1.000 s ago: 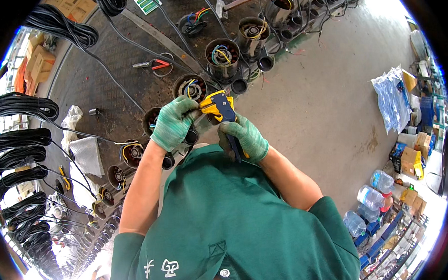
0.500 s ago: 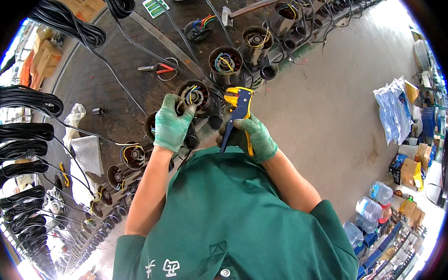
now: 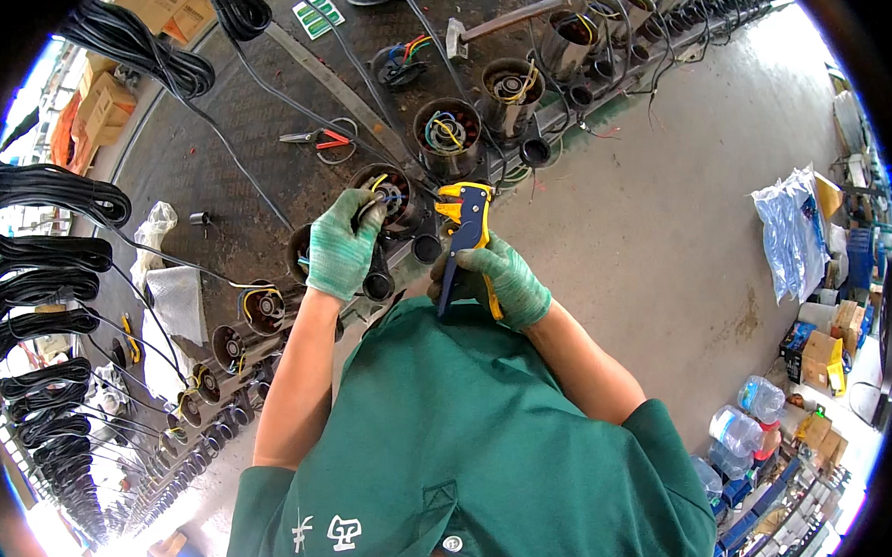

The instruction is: The person uses a yellow and blue crimping tool to secure connectors onto wires protruding from a row of cylindrical metal housings. They repeatedly position the tool over the wire ends and squeeze the handles to crimp the connectors in place. The person also briefly uses a pair of scissors to trim a wire before resuming the crimping process.

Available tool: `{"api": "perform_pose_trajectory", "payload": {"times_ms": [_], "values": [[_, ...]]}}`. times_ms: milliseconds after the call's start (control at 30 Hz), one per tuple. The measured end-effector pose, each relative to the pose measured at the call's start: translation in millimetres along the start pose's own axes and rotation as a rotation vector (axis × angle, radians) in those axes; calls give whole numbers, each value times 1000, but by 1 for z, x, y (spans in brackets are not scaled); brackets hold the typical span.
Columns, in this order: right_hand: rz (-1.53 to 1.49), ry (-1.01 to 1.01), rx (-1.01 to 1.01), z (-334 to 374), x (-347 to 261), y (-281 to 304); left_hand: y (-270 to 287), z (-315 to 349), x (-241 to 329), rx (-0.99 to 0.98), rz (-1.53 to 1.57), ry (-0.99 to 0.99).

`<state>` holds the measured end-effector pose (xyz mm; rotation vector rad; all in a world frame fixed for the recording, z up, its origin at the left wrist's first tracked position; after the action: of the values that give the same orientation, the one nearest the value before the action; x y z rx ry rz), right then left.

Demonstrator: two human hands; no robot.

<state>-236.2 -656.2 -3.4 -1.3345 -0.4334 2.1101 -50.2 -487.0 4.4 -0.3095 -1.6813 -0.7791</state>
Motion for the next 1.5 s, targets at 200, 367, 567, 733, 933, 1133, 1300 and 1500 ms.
{"api": "perform_pose_trajectory", "payload": {"times_ms": [200,367,567,733,933,1133,1300,1500], "values": [[8,-68,-55,-3,1,-3,4,8,2,-118,2,60],[22,-116,-137,-7,5,-9,6,7,-3,-166,-8,83],[55,-63,-185,-20,6,-6,6,8,0,-181,101,94],[70,-66,-199,-21,3,-7,6,9,-6,-161,132,95],[130,-18,-228,-16,-1,-7,8,5,-5,-196,109,162],[101,-50,-192,-17,-1,-7,9,3,-10,-199,107,163],[182,-161,-192,-21,2,3,8,5,-8,-186,86,111],[-295,-125,-84,-3,6,-24,5,4,-12,-171,94,135]]}}
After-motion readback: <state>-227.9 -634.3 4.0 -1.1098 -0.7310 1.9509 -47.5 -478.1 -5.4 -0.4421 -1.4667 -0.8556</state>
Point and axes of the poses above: each hand's wrist, its own z-axis away from the middle knuckle, its own y-axis out of the back of the hand, x = y × z, the point moved 1 cm from there along -z, towards the middle knuckle, and after that the axes turned 12 degrees about z, right-handed, at the moved point
